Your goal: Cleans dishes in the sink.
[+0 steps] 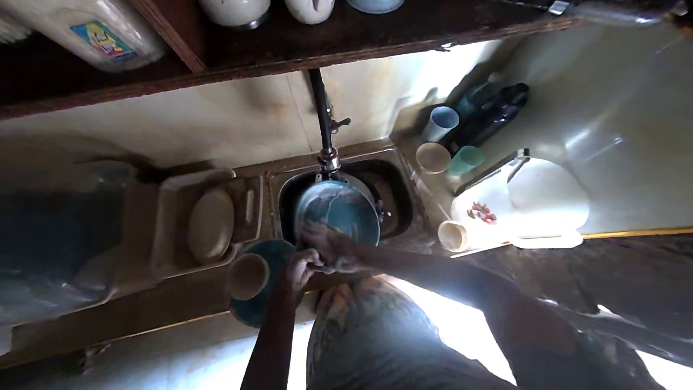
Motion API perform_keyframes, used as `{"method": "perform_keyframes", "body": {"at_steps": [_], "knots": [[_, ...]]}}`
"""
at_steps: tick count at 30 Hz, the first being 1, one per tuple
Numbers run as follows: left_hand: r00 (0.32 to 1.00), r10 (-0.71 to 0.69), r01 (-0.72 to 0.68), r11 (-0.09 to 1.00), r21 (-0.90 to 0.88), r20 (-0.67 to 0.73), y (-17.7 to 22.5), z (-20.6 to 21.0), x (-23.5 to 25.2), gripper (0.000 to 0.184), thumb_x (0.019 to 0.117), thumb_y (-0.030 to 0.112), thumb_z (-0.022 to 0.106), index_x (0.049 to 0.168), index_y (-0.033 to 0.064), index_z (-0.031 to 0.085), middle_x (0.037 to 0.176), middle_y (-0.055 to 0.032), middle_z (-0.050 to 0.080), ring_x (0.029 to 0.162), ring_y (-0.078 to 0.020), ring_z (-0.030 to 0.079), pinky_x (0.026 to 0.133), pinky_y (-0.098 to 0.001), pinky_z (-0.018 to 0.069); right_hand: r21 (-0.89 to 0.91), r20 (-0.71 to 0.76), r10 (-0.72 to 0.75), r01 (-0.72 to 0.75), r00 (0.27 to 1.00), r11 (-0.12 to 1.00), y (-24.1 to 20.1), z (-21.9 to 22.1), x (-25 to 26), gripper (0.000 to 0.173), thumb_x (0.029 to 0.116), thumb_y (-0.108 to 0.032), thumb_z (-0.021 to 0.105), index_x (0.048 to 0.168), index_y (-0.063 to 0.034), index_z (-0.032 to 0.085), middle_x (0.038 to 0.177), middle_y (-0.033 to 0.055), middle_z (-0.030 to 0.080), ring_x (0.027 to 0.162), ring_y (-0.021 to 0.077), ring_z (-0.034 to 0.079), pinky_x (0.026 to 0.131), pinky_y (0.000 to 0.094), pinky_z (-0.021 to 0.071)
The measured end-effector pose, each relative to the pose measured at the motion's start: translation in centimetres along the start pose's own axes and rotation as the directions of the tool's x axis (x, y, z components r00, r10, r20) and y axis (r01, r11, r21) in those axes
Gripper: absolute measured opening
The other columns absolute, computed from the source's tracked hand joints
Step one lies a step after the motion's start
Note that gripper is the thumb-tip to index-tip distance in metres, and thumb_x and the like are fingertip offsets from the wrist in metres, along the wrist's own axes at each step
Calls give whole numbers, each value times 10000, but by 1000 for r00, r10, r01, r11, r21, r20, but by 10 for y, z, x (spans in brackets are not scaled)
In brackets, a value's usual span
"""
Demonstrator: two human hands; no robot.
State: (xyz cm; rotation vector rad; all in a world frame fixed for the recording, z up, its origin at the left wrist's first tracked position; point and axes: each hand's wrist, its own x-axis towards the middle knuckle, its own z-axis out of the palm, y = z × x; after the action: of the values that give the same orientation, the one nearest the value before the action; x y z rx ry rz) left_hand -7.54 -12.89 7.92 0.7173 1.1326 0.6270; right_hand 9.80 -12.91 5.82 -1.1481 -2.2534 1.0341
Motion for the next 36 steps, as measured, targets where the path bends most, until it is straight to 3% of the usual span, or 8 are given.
{"method": "perform_keyframes", "body": {"at_steps": [6,11,16,19,23,29,32,36], "knots": [[999,-39,38,999,14,5,-1,-16,-14,314,862,-99,379,782,149,555,593,78,633,505,-1,582,515,-172,512,-246,15,115,-108,993,963,62,-16,-30,740,910,-71,694,1586,-163,408,1690,188,232,1580,371,160,1265,562,191],[996,-58,50,991,124,66,5,12,-13,274,851,-127,415,825,114,544,613,69,614,522,-2,569,531,-162,499,-239,-155,-226,185,962,953,23,-20,22,534,931,-70,661,1458,-98,583,1579,146,473,1541,369,292,1276,564,141],[996,-75,73,997,36,39,-12,7,-24,223,873,-97,462,937,93,560,686,52,661,613,-40,646,622,-214,575,-282,-219,145,-205,965,937,74,-77,25,331,1039,-149,545,1343,-40,616,1309,207,649,1178,374,657,966,544,539],[993,-85,79,994,76,83,5,1,-13,221,843,-29,456,866,134,604,671,70,683,585,-13,639,564,-187,547,-423,-324,-151,0,934,906,66,-63,22,197,994,-141,611,1132,-73,735,1102,136,737,965,302,734,774,487,608],[975,-176,102,895,434,133,33,15,6,171,999,-17,449,929,80,572,700,51,591,585,-31,562,557,-194,502,-419,-339,-382,225,860,879,31,-14,28,230,852,-137,758,1048,-18,780,1057,169,764,1006,330,731,936,496,558],[989,-87,72,989,132,116,-6,24,-17,206,907,-90,459,1038,54,527,722,35,623,617,-58,634,597,-237,577,-262,-279,502,-567,819,781,67,-83,31,348,1070,-287,481,1296,-79,645,1245,181,685,1050,399,700,819,634,544],[978,-179,145,952,271,107,0,25,-3,213,924,-70,478,823,100,554,639,54,575,559,-29,553,545,-191,497,-340,-351,204,-327,914,882,52,-37,27,285,988,-236,645,1193,-57,727,1125,157,734,1021,324,708,905,521,560],[978,-181,140,936,324,101,10,26,3,231,938,-92,478,1143,14,493,756,-13,573,584,-96,602,528,-261,560,-489,-466,-344,86,815,868,39,-6,31,178,931,-189,670,976,-56,781,963,133,765,948,302,733,928,474,558]]}}
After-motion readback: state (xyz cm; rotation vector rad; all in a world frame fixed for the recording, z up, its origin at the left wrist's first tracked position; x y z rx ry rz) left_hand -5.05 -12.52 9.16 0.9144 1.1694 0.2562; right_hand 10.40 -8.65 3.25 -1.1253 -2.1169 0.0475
